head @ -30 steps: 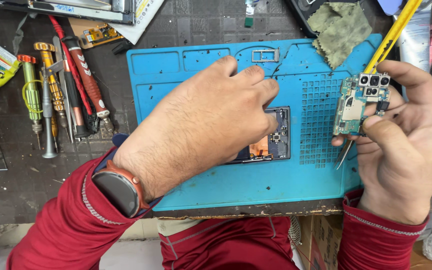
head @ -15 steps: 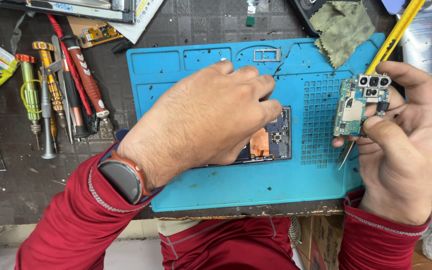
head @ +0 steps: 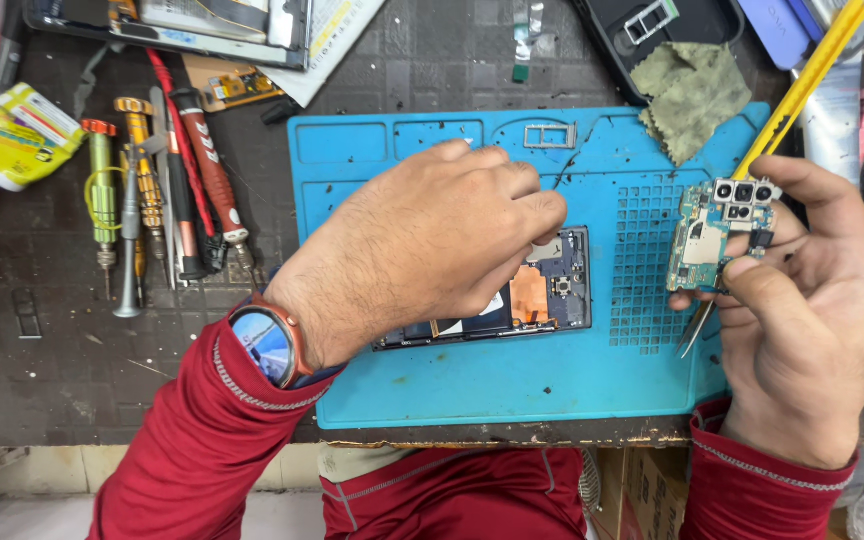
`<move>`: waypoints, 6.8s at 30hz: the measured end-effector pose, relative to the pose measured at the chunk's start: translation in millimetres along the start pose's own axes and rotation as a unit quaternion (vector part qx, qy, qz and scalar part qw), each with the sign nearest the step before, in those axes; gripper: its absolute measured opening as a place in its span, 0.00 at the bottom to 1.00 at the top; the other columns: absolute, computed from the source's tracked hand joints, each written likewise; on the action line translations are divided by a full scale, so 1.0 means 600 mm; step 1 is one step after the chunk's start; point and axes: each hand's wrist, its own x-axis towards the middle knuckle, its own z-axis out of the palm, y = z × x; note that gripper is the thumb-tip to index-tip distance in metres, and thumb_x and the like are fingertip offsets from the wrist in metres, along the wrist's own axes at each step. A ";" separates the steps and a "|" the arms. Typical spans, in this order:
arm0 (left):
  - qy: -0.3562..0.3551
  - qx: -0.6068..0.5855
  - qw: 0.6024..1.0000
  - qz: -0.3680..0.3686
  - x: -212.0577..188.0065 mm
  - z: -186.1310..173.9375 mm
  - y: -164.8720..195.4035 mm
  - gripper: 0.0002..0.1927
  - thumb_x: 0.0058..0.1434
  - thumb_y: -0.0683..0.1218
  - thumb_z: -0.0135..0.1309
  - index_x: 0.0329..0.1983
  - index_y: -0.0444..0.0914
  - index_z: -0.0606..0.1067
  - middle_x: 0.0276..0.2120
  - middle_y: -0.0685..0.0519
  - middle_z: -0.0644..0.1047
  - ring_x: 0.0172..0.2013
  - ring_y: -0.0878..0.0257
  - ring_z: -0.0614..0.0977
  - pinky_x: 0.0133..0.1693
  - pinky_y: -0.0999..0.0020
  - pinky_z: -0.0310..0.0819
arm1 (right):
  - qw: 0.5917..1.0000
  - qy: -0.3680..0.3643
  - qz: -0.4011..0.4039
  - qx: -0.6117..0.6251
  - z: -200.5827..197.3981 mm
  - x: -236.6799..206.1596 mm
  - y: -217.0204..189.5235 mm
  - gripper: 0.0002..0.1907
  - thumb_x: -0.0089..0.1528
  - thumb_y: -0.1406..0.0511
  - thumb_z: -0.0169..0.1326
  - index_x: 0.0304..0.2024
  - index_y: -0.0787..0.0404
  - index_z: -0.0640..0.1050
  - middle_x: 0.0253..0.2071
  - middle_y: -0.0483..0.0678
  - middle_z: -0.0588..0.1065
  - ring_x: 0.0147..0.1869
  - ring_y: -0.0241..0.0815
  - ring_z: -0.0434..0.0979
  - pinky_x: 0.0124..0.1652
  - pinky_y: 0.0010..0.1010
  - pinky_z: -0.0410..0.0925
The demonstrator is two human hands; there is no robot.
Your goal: The person repairs a disassembled smartphone at a workbench. They pry at the phone frame with a yellow pry tool, lift the motherboard out of the housing, reseat the board and flex cable into the frame, press components into place, and use a screwdriver on the reassembled phone.
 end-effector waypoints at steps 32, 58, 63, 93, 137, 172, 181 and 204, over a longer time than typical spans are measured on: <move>-0.003 -0.128 0.987 -0.093 0.008 -0.014 -0.003 0.12 0.57 0.46 0.63 0.43 0.40 0.76 0.30 0.49 0.82 0.34 0.48 0.83 0.35 0.53 0.75 | 0.999 -0.017 -0.001 -0.047 -0.029 -0.004 0.013 0.25 0.67 0.82 0.44 0.66 0.67 0.60 0.44 0.57 0.76 0.42 0.44 0.81 0.42 0.35 0.77; -0.035 0.084 0.996 -0.020 -0.027 -0.005 0.091 0.05 0.54 0.46 0.56 0.33 0.43 0.78 0.34 0.56 0.77 0.42 0.60 0.80 0.38 0.64 0.73 | 0.978 -0.007 -0.017 -0.207 0.023 -0.016 0.008 0.28 0.65 0.78 0.58 0.63 0.63 0.62 0.46 0.53 0.77 0.49 0.36 0.80 0.50 0.24 0.75; 0.005 0.053 0.998 -0.023 -0.036 0.002 0.090 0.06 0.55 0.46 0.55 0.35 0.42 0.77 0.36 0.54 0.77 0.44 0.58 0.80 0.39 0.64 0.73 | 0.978 -0.040 -0.027 -0.205 0.017 -0.019 0.013 0.26 0.67 0.78 0.58 0.62 0.64 0.61 0.47 0.55 0.78 0.50 0.37 0.81 0.50 0.23 0.75; 0.034 0.142 0.987 0.065 -0.081 0.027 0.117 0.08 0.64 0.47 0.53 0.35 0.38 0.77 0.35 0.56 0.76 0.38 0.64 0.76 0.39 0.69 0.69 | 0.935 -0.151 0.118 -0.298 0.040 -0.005 -0.001 0.30 0.60 0.75 0.58 0.65 0.66 0.70 0.39 0.49 0.81 0.43 0.32 0.81 0.43 0.22 0.74; 0.092 0.055 0.992 0.059 -0.089 0.046 0.100 0.07 0.64 0.45 0.57 0.42 0.36 0.76 0.38 0.54 0.74 0.40 0.61 0.78 0.41 0.65 0.72 | 0.882 -0.145 0.003 -0.448 0.077 0.009 -0.007 0.22 0.61 0.74 0.58 0.59 0.61 0.79 0.41 0.46 0.74 0.37 0.28 0.73 0.30 0.17 0.68; 0.071 0.072 0.995 0.004 -0.084 0.039 0.092 0.15 0.62 0.46 0.55 0.51 0.36 0.76 0.48 0.52 0.77 0.47 0.59 0.77 0.49 0.63 0.73 | 0.919 -0.084 0.096 -0.373 0.068 0.014 0.004 0.18 0.61 0.72 0.60 0.54 0.66 0.78 0.37 0.45 0.75 0.33 0.25 0.71 0.28 0.15 0.63; 0.101 -0.041 0.993 -0.037 -0.087 0.033 0.091 0.11 0.63 0.44 0.56 0.48 0.37 0.76 0.48 0.51 0.76 0.51 0.56 0.77 0.55 0.60 0.73 | 0.899 -0.160 0.008 -0.409 0.061 0.005 -0.018 0.25 0.59 0.72 0.58 0.59 0.66 0.74 0.48 0.50 0.73 0.43 0.34 0.77 0.32 0.20 0.73; 0.184 -0.049 0.951 -0.245 -0.081 0.035 0.150 0.29 0.62 0.49 0.66 0.61 0.32 0.71 0.45 0.49 0.79 0.50 0.54 0.78 0.57 0.55 0.69 | 0.824 -0.250 -0.026 -0.508 0.065 0.022 -0.026 0.36 0.48 0.68 0.69 0.61 0.58 0.75 0.47 0.48 0.72 0.39 0.35 0.76 0.29 0.23 0.72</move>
